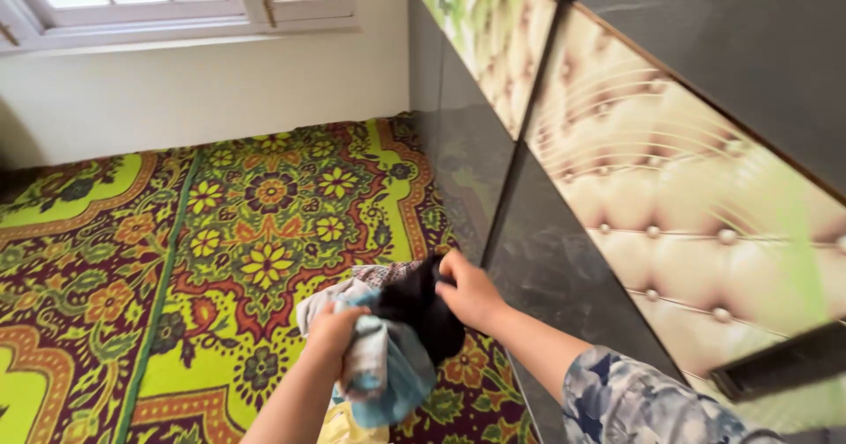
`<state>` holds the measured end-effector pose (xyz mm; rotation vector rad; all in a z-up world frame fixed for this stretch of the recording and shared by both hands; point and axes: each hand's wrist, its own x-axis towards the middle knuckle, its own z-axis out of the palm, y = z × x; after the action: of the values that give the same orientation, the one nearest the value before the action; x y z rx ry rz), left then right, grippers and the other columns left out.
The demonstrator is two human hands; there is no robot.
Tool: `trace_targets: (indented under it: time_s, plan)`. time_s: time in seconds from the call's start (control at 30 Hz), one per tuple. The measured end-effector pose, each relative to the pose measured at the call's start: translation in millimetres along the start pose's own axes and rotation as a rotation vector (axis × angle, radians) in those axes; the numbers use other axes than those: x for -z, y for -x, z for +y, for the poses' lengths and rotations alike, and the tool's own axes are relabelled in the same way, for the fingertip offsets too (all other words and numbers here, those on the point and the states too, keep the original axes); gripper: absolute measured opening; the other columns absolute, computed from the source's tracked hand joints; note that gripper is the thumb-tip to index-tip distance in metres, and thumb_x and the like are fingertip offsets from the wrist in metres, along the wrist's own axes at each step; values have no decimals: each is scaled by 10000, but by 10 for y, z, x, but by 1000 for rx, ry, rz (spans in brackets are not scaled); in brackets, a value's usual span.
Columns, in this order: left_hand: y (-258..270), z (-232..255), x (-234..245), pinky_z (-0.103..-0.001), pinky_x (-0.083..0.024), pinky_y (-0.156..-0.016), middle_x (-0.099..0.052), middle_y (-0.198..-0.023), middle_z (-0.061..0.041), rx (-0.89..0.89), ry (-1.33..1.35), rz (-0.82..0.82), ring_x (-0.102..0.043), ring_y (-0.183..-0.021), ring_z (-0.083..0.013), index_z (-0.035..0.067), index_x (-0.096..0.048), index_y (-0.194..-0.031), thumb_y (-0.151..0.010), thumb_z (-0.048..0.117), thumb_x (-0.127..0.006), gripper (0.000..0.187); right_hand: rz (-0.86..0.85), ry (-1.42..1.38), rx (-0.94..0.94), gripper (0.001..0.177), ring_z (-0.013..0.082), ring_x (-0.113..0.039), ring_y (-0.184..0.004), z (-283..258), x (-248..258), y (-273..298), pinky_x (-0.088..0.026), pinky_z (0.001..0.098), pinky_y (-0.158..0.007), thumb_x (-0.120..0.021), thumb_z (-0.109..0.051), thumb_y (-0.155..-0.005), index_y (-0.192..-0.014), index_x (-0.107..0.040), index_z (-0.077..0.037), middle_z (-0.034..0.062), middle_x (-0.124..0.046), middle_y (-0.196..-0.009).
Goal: The person is emptying various items including clothes and bags from a sliding-door wardrobe and placing them on the floor.
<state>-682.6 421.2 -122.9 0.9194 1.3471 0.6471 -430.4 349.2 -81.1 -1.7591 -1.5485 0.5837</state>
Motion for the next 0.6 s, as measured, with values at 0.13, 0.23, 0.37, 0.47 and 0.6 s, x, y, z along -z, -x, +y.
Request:
trace_targets:
  time_s: [0.13,0.23,0.37,0.47,0.6]
  plan:
    - [-285,147,237,-383,-573,-714,-747,-920,-89,-186,239,24,-702,-785,-211,-5,-713,-1083,-830,91,-734,271,65,-253,104,359,294,-669,-1040,74,-296,-331,-515,399,-920,-706,-138,-879,-1186,-546,-43,167,-680,-1106]
    - [-307,301,311,-347,-553,-786,-716,-1036,-53,-243,420,156,-673,-879,-163,90,-655,-1199,-899,150,-699,309,-52,-377,275,599,260,-594,-1245,-175,-381,-380,-460,389,-1060,-761,-94,-847,-1386,-502,-56,139,-621,-1331]
    - [-59,665,253,-392,-577,-800,-722,-1035,-99,-245,564,6,-702,-876,-226,69,-656,-1214,-902,171,-610,332,-334,-518,34,958,232,-619,-1178,-471,-589,-425,-507,391,-999,-834,-100,-699,-1523,-352,-178,66,-532,-1414]
    - [128,877,216,-398,-569,-809,-737,-1004,-85,-75,637,-103,-705,-859,-237,96,-674,-1195,-918,281,-572,348,-416,-562,-41,833,209,-647,-1159,-320,-822,-604,-519,377,-992,-821,-101,-716,-1442,-422,-200,66,-602,-1344]
    - [-110,816,347,-372,-555,-817,-726,-964,-51,64,605,-94,-688,-849,-200,107,-691,-1165,-950,379,-621,353,-343,-33,-47,404,297,-732,-1075,-342,-805,-771,-548,395,-934,-714,-98,-761,-1163,-707,-133,133,-768,-1117]
